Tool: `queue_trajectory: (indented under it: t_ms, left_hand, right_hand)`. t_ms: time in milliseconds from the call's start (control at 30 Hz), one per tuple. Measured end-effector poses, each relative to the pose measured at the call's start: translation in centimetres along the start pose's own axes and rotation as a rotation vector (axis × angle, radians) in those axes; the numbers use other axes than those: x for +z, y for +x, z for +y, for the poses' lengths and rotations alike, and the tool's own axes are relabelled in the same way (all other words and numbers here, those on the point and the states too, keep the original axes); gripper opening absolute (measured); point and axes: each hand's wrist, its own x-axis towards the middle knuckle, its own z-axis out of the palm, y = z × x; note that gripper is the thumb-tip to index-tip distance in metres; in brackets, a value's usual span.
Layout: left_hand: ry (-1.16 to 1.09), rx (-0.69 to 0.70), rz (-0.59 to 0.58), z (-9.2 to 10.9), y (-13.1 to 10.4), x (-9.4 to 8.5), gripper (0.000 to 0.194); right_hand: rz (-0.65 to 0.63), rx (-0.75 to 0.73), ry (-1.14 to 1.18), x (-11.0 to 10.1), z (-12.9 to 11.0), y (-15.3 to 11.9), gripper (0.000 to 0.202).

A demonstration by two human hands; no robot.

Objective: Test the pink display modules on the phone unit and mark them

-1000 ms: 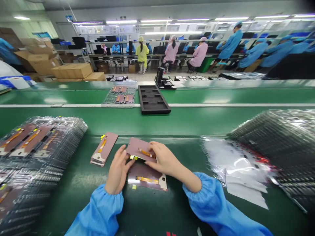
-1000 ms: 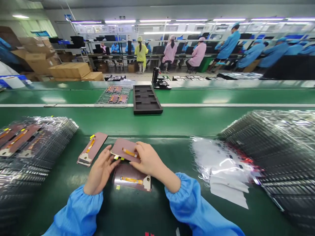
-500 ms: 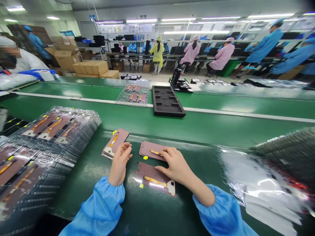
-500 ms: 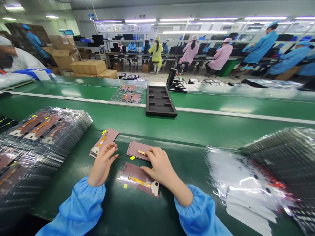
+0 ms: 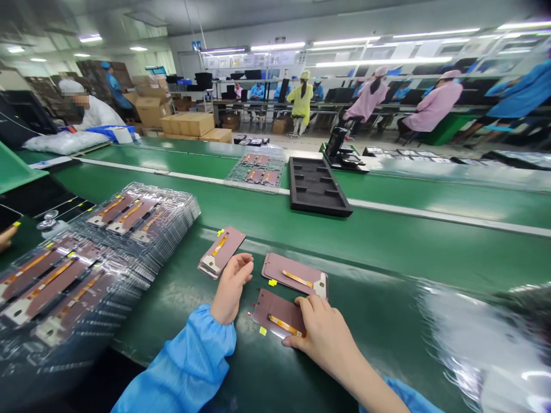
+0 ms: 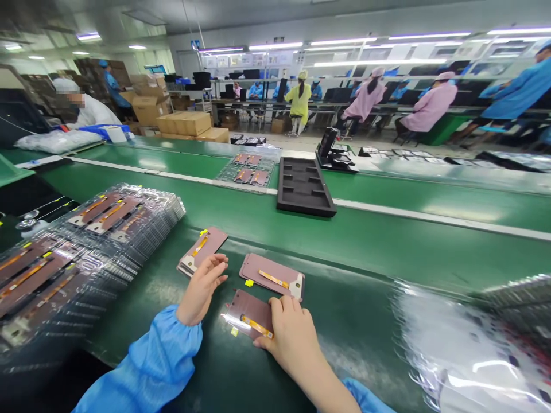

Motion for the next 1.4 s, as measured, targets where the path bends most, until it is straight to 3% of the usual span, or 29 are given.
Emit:
queue_trajectory:
  t_ms: [333, 533, 667, 767, 867, 967, 1100, 1300, 1400]
  left_hand:
    - [0.047, 0.019, -0.015, 0.2, 0.0, -0.1, 0.025]
    - [0.072, 0.114, 0.043, 0.3, 0.1, -0.9, 0.027]
    - [0.067, 0.138, 0.079, -0.2, 0.0, -1.3, 0.033]
    - [0.047, 0.1, 0.078, -0.7, -0.7, -0.5, 0.048]
    - [-0.02, 0.0, -0.118, -1.5, -2.1, 1.4, 0.071]
    - [-0.17, -0.098, -0.365, -2.3, -3.7, 3.6, 0.071]
    - [-0.242, -0.125, -0.311, -3.0, -4.8, 4.7, 0.058]
    - [-0.087, -0.295, -0.604, -2.5, -5.3, 3.7, 0.054]
    - [0.025, -0.285, -0.619, -2.4, -5.5, 3.5, 0.051]
  right_hand:
    - [-0.051, 0.019, 0.088, -0.1, 0.3, 0.7, 0.062]
    - [-0.09, 0.016, 0.168, -0.1, 0.4, 0.2, 0.054]
    - [-0.215, 0.07, 0.407, 1.1, 2.4, -0.3, 0.054]
    - [-0.116, 0.211, 0.677, 1.9, 4.2, -0.2, 0.059]
    - [0.07, 0.366, 0.922, 1.9, 4.3, -0.3, 0.071]
    - [0.089, 0.403, 1.098, 1.2, 3.2, -0.7, 0.076]
    - [0.064, 0.403, 1.123, -0.2, 2.8, -1.2, 0.066]
    - [0.265, 0.352, 1.052, -2.0, 4.0, -0.8, 0.045]
    - [0.419, 0.213, 0.887, -2.6, 3.6, -0.5, 0.026]
